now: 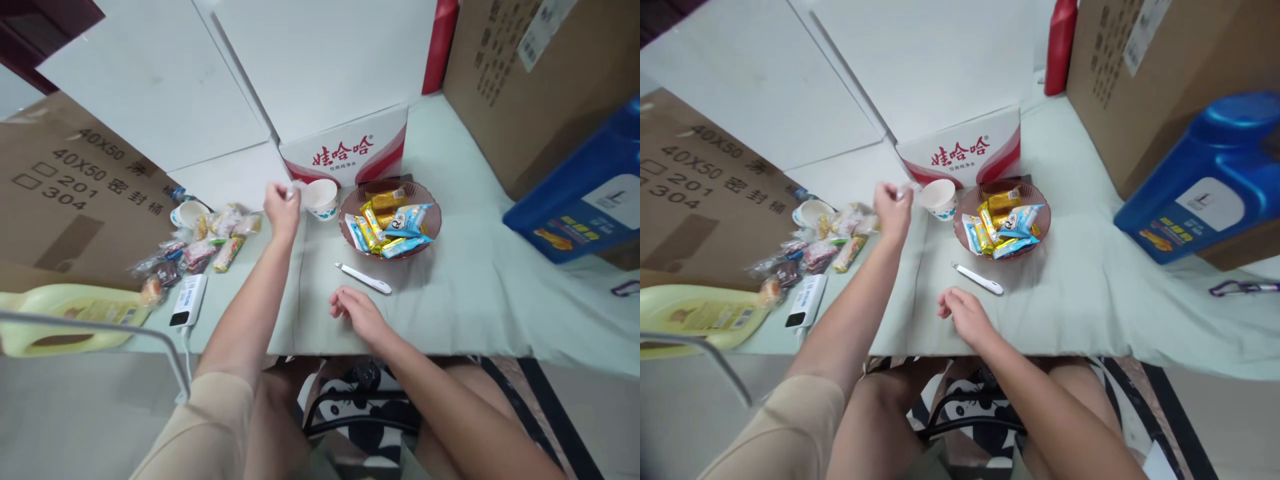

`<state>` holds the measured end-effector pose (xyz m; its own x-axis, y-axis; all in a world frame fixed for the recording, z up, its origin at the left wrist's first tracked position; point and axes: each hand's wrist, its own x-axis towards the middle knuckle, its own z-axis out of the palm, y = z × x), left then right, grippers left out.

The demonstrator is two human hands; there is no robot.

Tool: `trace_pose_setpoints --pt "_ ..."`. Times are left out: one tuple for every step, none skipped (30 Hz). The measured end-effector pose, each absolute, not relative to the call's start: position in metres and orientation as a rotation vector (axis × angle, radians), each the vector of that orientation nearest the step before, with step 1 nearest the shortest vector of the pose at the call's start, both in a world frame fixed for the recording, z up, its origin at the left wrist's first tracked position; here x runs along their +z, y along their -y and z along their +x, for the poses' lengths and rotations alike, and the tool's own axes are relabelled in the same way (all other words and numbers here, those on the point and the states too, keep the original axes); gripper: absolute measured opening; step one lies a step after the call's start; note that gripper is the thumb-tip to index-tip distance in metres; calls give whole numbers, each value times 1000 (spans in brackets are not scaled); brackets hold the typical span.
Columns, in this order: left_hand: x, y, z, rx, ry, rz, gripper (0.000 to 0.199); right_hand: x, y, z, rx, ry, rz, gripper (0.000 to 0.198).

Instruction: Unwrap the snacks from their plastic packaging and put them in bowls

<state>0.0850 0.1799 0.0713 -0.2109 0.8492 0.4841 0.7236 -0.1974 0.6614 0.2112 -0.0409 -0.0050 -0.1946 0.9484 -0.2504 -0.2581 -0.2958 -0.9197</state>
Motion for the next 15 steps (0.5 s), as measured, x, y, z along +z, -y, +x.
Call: trace_pose_setpoints --pt "78 -192 94 1164 -1934 2088 6 -4 41 210 1651 982 -1098 31" --pt "82 -202 102 979 -1965 2273 4 -4 42 210 1645 1010 -1096 28" --pt "84 -211 110 789 -1988 2415 6 -3 42 210 1637 1036 -1099 26" --pt "85 -219 117 601 -2004 2506 10 -2 42 209 1629 1058 -1106 25" --pt "84 -226 124 409 -2019 2540 15 -2 43 209 1625 1073 -1115 25" --pt "82 -234 130 222 -2027 2526 20 -1 42 209 1625 1085 -1126 25" --pt "80 -240 135 54 -2020 2487 24 0 42 208 1628 1097 -1136 26" --pt "77 -247 139 -82 -2002 2434 27 1 42 208 1633 1113 -1146 26" --pt "76 -253 144 -180 -1981 2382 28 2 41 208 1636 1135 -1159 25" --pt "75 -258 147 -254 -1953 2332 27 4 41 208 1638 1165 -1173 25" --pt "74 -263 150 -314 -1914 2276 24 5 40 208 1635 1197 -1186 24" --pt "74 -267 152 -368 -1864 2213 20 6 40 208 1631 1224 -1197 24" --pt "74 -270 153 -425 -1808 2142 16 7 39 209 1628 1241 -1206 24" --pt "75 -273 153 -472 -1756 2072 12 8 39 210 1625 1250 -1213 24" --pt "74 -276 153 -506 -1709 2017 10 9 38 210 1623 1252 -1217 24"
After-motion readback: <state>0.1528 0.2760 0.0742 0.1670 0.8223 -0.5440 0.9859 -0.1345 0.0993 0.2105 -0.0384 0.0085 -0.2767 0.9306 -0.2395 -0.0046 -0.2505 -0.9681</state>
